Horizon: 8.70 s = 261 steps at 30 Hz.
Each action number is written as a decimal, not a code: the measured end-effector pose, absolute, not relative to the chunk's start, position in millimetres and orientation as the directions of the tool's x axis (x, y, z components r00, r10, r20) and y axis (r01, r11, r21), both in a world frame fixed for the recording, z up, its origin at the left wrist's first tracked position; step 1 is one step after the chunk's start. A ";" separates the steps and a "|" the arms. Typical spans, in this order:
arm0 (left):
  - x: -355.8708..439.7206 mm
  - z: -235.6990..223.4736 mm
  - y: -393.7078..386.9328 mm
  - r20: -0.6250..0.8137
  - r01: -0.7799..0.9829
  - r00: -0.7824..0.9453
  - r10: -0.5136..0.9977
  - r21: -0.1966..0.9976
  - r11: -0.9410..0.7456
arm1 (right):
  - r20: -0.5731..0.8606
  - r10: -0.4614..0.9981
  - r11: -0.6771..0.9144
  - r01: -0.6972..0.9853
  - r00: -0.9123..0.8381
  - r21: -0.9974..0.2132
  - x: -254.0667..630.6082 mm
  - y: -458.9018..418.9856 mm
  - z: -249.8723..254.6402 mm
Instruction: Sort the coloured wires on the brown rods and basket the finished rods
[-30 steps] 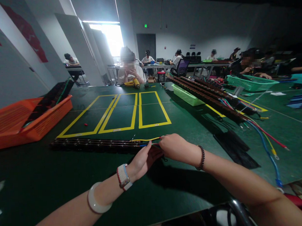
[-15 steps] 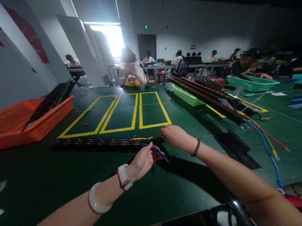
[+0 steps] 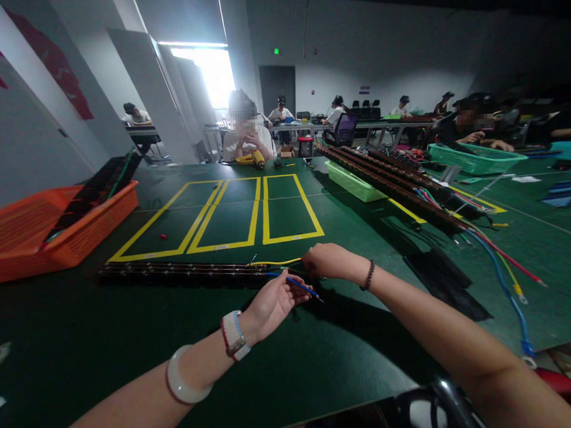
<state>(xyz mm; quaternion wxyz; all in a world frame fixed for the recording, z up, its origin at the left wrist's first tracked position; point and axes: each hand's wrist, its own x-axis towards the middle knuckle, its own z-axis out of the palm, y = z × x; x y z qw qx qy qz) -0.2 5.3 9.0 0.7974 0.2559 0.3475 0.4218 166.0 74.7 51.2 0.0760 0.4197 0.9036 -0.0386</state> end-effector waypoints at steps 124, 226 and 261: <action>-2.7 5.0 1.4 -0.225 -0.228 0.583 0.780 0.877 0.424 | -0.193 0.540 0.398 0.450 -0.819 -0.799 154.5 106.1 16.5; -7.2 -5.1 15.7 -0.243 -0.475 0.501 0.830 0.725 0.499 | 0.295 0.519 0.763 0.590 -0.803 0.264 171.6 96.7 -5.2; -6.1 -6.8 13.4 -0.176 -0.467 0.499 0.849 0.770 0.435 | 0.295 0.694 0.720 0.625 -0.657 -0.302 194.7 63.2 37.7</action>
